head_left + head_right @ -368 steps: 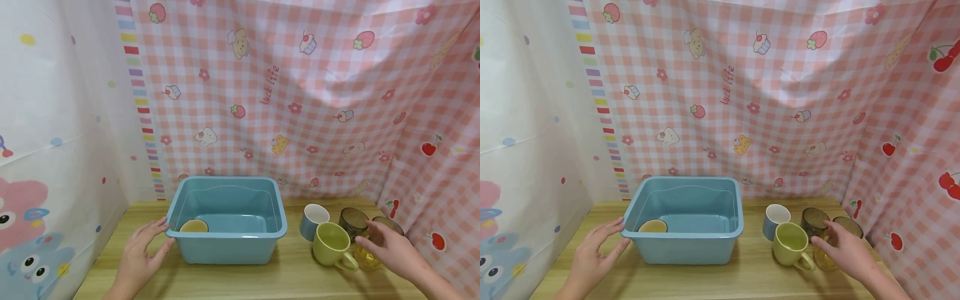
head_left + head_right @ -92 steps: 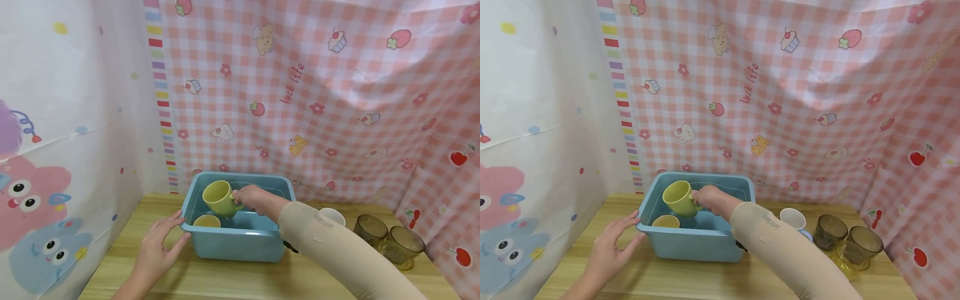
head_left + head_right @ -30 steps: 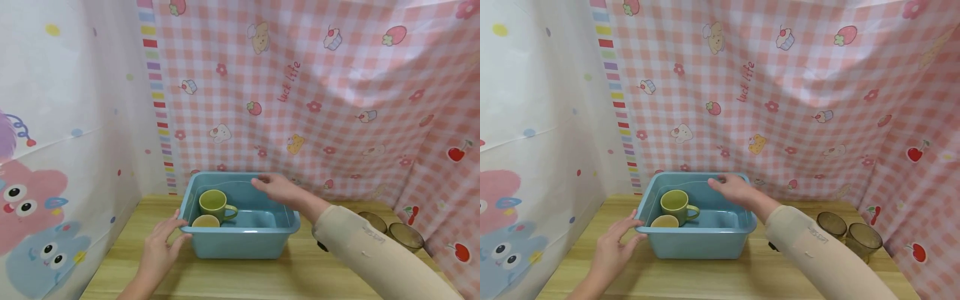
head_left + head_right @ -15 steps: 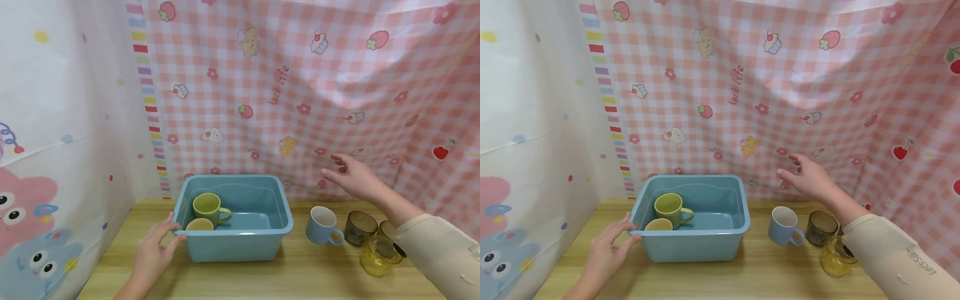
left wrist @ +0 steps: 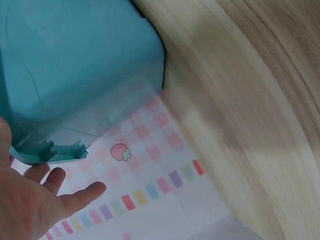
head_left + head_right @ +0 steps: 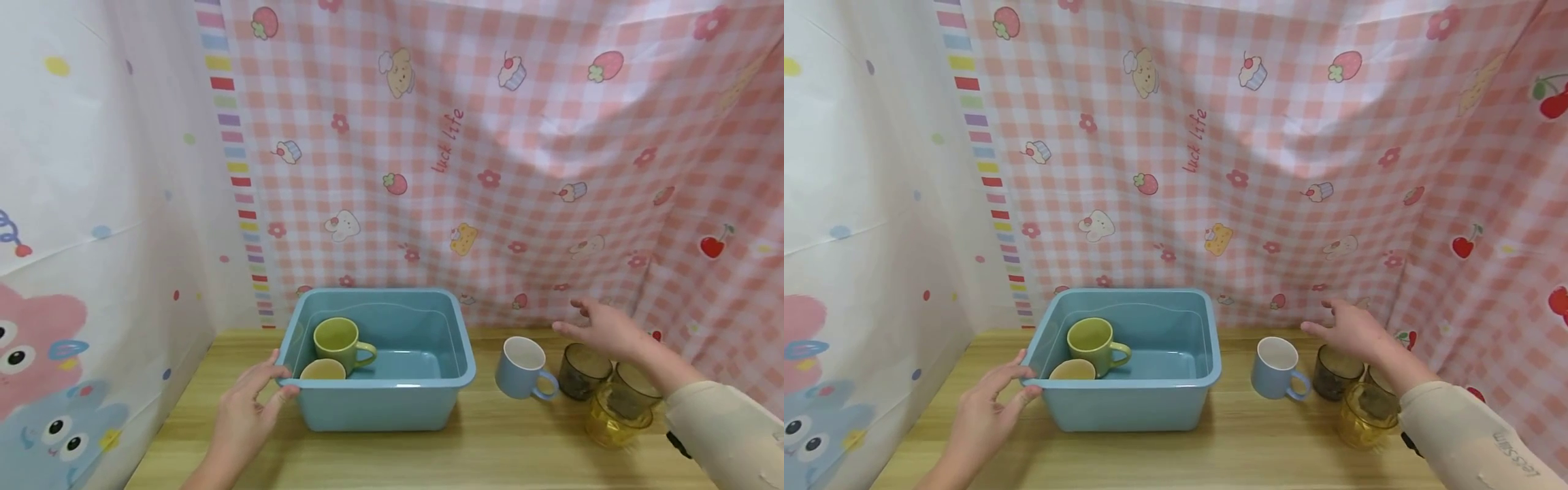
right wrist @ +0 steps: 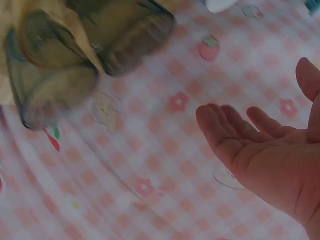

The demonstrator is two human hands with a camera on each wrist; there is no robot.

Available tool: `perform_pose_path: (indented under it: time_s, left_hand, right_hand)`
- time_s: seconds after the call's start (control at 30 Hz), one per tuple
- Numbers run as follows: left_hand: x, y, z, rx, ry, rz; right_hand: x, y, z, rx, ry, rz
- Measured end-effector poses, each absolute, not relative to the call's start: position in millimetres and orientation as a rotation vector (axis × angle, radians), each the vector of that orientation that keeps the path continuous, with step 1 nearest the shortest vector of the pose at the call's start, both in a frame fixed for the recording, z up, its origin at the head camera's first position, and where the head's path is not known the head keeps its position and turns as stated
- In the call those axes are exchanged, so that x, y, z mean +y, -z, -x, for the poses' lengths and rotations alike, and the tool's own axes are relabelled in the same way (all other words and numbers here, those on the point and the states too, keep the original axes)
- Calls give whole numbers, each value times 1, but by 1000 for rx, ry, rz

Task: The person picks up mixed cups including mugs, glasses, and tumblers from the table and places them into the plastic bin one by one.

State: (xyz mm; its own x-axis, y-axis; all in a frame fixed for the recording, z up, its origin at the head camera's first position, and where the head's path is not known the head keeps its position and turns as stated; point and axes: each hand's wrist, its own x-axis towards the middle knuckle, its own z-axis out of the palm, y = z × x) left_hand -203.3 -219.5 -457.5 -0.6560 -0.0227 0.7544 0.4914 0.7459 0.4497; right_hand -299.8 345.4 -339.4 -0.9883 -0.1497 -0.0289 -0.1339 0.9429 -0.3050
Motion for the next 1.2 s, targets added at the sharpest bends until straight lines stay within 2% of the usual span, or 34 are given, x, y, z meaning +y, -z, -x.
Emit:
perform_pose_path:
  time_s: [0.4, 0.67, 0.87, 1.2]
  left_hand:
    - [-221, 455, 204, -2166, 878, 366]
    - [-221, 456, 203, -2174, 890, 364]
    - [-221, 457, 203, -2203, 880, 347]
    - [-222, 458, 203, -2227, 832, 319]
  right_hand:
    - [345, 381, 292, 2945, 598, 319]
    - [340, 405, 290, 2746, 809, 227]
    - [337, 414, 288, 2639, 939, 185]
    - [329, 424, 289, 2749, 816, 151]
